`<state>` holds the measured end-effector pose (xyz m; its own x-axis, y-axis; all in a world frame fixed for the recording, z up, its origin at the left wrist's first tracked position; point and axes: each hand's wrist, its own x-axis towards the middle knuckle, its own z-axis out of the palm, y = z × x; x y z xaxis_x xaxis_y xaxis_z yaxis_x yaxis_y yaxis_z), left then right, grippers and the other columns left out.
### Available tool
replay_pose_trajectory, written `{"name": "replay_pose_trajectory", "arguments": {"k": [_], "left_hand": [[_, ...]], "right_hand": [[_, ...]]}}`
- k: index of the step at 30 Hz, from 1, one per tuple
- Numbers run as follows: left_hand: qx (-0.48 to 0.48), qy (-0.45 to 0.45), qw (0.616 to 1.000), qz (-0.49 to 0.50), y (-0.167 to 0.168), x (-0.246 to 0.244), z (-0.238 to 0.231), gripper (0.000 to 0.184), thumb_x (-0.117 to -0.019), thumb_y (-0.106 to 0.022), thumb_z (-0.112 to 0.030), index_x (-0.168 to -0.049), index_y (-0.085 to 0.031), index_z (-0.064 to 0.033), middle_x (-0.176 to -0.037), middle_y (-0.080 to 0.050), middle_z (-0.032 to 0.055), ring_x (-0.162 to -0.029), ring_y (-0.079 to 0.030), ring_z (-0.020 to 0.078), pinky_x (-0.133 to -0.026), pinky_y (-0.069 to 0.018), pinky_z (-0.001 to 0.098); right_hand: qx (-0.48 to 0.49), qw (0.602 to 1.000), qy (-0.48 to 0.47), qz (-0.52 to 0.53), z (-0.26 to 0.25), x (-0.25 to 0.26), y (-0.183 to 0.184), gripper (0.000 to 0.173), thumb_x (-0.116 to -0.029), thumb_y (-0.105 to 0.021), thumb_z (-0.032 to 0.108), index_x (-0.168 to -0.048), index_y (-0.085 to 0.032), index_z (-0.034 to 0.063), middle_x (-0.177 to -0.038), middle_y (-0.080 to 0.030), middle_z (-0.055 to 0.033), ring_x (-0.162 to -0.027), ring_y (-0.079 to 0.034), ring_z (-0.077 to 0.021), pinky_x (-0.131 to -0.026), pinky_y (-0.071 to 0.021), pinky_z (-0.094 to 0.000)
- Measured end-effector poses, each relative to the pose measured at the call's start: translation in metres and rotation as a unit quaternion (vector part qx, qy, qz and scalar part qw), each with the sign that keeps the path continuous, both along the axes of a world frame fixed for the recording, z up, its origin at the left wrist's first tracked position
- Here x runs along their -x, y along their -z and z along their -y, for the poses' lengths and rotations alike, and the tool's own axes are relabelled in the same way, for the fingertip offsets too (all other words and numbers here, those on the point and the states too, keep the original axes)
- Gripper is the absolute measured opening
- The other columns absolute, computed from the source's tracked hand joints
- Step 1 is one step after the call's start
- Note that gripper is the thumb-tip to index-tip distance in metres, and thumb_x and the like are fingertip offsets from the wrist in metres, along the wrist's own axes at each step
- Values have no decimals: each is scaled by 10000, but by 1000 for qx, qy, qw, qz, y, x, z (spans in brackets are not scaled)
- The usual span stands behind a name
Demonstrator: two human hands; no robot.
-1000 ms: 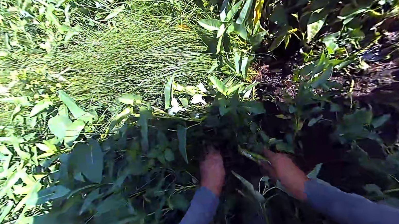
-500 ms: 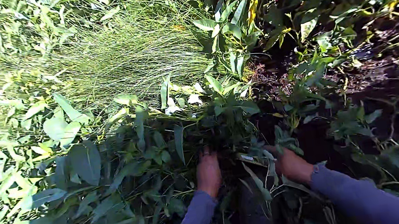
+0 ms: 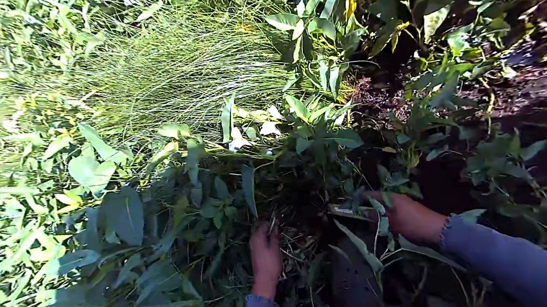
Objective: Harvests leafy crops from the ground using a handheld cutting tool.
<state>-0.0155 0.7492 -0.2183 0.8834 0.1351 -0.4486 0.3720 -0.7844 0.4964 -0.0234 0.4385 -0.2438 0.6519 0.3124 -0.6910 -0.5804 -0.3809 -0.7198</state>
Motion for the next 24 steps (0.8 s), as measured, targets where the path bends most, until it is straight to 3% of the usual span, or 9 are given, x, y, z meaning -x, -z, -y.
{"name": "replay_pose_trajectory", "arguments": {"k": [3, 5, 8, 11, 14, 17, 18, 21, 24], "left_hand": [[81, -120, 989, 39, 0, 22, 4, 398, -1068, -477, -85, -1407, -507, 122, -1395, -574, 283, -1306, -568, 289, -1129, -439, 410], [117, -161, 978, 67, -3, 33, 7, 426, -1065, -456, -62, -1444, -447, 132, -1442, -530, 284, -1329, -544, 247, -1133, -429, 349], [136, -173, 970, 103, -10, 51, 13, 481, -1048, -436, -17, -1476, -356, 186, -1521, -418, 351, -1419, -466, 279, -1187, -361, 329], [139, -202, 948, 201, -18, 56, 8, 475, -1057, -383, -25, -1482, -330, 180, -1458, -478, 319, -1322, -540, 220, -1133, -425, 301], [126, -238, 905, 328, -57, 25, -15, 435, -1110, -326, -100, -1500, -310, 90, -1310, -550, 161, -1120, -603, 99, -993, -512, 258], [61, -109, 929, 347, -110, -2, -24, 462, -1100, -351, -172, -1497, -332, 64, -1301, -567, 104, -1100, -597, 26, -967, -523, 231], [17, -38, 945, 324, -117, -9, -18, 469, -1090, -362, -217, -1466, -380, 63, -1218, -592, 105, -1037, -606, 38, -917, -533, 249], [-91, 194, 953, 214, -100, -31, 16, 451, -1066, -407, -312, -1325, -568, 21, -1095, -678, 167, -1019, -680, 283, -895, -562, 522], [-161, 293, 940, 62, -58, -41, 45, 400, -1021, -631, -324, -1271, -641, -12, -1133, -702, 194, -1111, -676, 367, -985, -535, 567]], "right_hand": [[5, 1000, -25, 17, 0, -4, -4, 335, -1048, -589, 187, -1363, -582, 75, -1124, -683, -181, -904, -694, -291, -857, -568, -499], [3, 999, -37, 36, 2, -5, -3, 323, -1052, -577, 176, -1349, -583, 50, -1092, -688, -187, -866, -695, -293, -827, -574, -496], [17, 997, -53, 60, 1, -9, -7, 339, -1055, -575, 180, -1369, -570, 53, -1060, -695, -197, -863, -697, -311, -835, -564, -510], [4, 995, -55, 85, -2, -11, 0, 327, -1050, -581, 171, -1358, -578, 62, -1059, -695, -193, -865, -701, -302, -839, -569, -508], [20, 994, -71, 75, -6, -15, -6, 310, -1054, -575, 181, -1345, -582, 74, -1060, -694, -188, -903, -696, -304, -874, -552, -511], [30, 995, -61, 78, -9, -12, -6, 334, -1049, -580, 200, -1360, -583, 78, -1071, -694, -194, -911, -696, -323, -872, -553, -544], [26, 995, -55, 80, -9, -12, -5, 335, -1049, -578, 197, -1358, -581, 70, -1068, -692, -198, -897, -696, -326, -859, -557, -548], [-4, 998, -24, 65, -11, -7, -1, 345, -1052, -573, 177, -1377, -557, 61, -1114, -677, -201, -875, -694, -325, -822, -568, -537], [-31, 999, 13, 41, -16, 5, 7, 383, -1051, -569, 184, -1414, -518, 71, -1153, -659, -186, -906, -690, -303, -816, -577, -511]]}}
